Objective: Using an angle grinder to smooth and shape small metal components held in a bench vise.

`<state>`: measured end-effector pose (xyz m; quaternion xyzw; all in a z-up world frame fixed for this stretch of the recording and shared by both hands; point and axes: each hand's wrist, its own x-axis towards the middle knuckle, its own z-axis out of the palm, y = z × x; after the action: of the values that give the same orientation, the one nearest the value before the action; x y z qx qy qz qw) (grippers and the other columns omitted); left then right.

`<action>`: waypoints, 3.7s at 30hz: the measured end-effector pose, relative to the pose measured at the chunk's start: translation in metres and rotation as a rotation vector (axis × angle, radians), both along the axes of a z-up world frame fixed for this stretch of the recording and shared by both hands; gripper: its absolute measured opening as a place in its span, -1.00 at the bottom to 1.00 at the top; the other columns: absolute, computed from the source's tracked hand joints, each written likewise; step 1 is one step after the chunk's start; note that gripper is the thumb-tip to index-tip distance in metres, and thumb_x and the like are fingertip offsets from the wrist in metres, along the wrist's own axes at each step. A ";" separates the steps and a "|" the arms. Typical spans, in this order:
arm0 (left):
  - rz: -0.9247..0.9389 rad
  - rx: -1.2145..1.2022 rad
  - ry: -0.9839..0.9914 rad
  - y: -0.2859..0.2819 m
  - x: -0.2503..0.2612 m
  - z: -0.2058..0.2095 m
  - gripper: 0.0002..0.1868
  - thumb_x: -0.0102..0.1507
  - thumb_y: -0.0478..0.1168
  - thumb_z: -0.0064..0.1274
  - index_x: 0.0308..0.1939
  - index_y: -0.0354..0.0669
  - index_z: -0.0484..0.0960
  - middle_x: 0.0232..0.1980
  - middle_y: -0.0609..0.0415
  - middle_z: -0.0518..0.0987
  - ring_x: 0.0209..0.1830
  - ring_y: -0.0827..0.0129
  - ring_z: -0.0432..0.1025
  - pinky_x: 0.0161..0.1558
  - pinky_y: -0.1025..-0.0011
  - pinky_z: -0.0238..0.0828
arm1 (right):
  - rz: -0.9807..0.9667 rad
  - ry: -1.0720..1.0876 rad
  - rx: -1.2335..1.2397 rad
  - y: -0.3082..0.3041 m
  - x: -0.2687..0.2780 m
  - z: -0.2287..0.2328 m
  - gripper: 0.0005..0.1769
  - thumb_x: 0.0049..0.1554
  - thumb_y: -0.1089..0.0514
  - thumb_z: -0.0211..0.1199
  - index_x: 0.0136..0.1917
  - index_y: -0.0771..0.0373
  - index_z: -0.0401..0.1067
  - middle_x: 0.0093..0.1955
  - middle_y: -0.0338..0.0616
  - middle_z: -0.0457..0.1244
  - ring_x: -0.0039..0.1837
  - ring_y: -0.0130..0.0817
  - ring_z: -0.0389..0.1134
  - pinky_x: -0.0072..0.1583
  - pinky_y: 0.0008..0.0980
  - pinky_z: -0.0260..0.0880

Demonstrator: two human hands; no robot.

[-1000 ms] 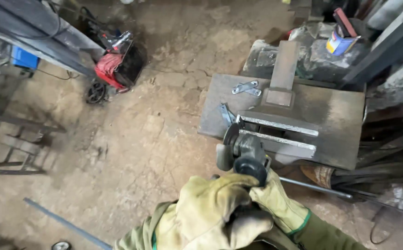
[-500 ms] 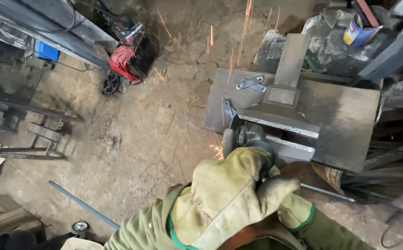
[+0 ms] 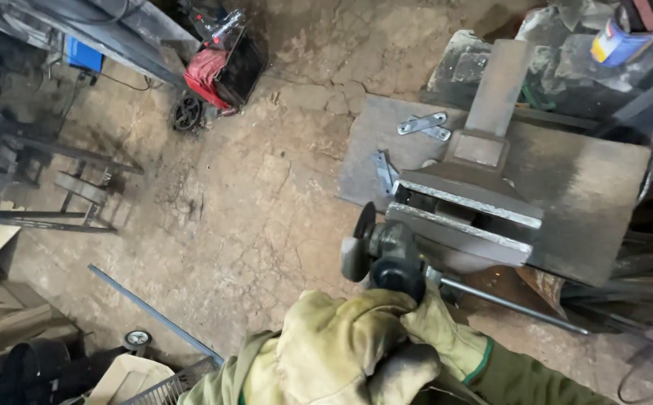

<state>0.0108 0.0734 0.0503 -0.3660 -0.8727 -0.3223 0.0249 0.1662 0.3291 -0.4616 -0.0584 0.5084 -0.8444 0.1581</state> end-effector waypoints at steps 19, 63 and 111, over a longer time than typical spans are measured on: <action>-0.040 0.061 -0.125 0.015 -0.027 0.021 -0.70 0.38 0.00 0.18 -0.23 -0.15 0.57 -0.11 0.01 0.61 -0.28 0.15 0.57 -0.27 0.24 0.49 | -0.012 -0.004 -0.124 -0.079 -0.089 0.260 -0.20 -0.05 -0.04 0.57 0.36 0.31 0.37 0.18 -0.05 0.40 0.17 -0.19 0.44 0.17 -0.20 0.52; -0.813 -0.403 -0.647 -0.206 -0.372 -0.151 -0.64 0.15 0.06 0.26 -0.20 -0.13 0.68 -0.34 -0.14 0.65 -0.35 0.01 0.59 -0.31 0.13 0.52 | -0.281 -0.539 0.873 -0.282 -0.317 0.320 -0.23 -0.29 -0.06 0.53 0.23 0.04 0.53 0.00 -0.14 0.48 0.07 -0.29 0.50 0.13 -0.24 0.47; -2.864 -0.722 -0.200 0.214 -0.432 -0.084 -0.39 0.42 0.38 -0.18 -0.05 -0.12 0.48 -0.18 0.14 0.46 -0.13 0.41 0.44 0.18 0.41 0.40 | -2.209 -1.435 0.412 -0.313 -0.525 0.409 -0.34 -0.10 -0.19 0.43 0.19 0.14 0.45 -0.31 -0.12 0.44 -0.24 -0.18 0.51 -0.17 -0.21 0.46</action>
<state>-0.4215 0.2877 -0.0335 -0.8583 0.1937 0.1341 -0.4559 -0.3588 0.0160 -0.0522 0.8611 0.2110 -0.2805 -0.3679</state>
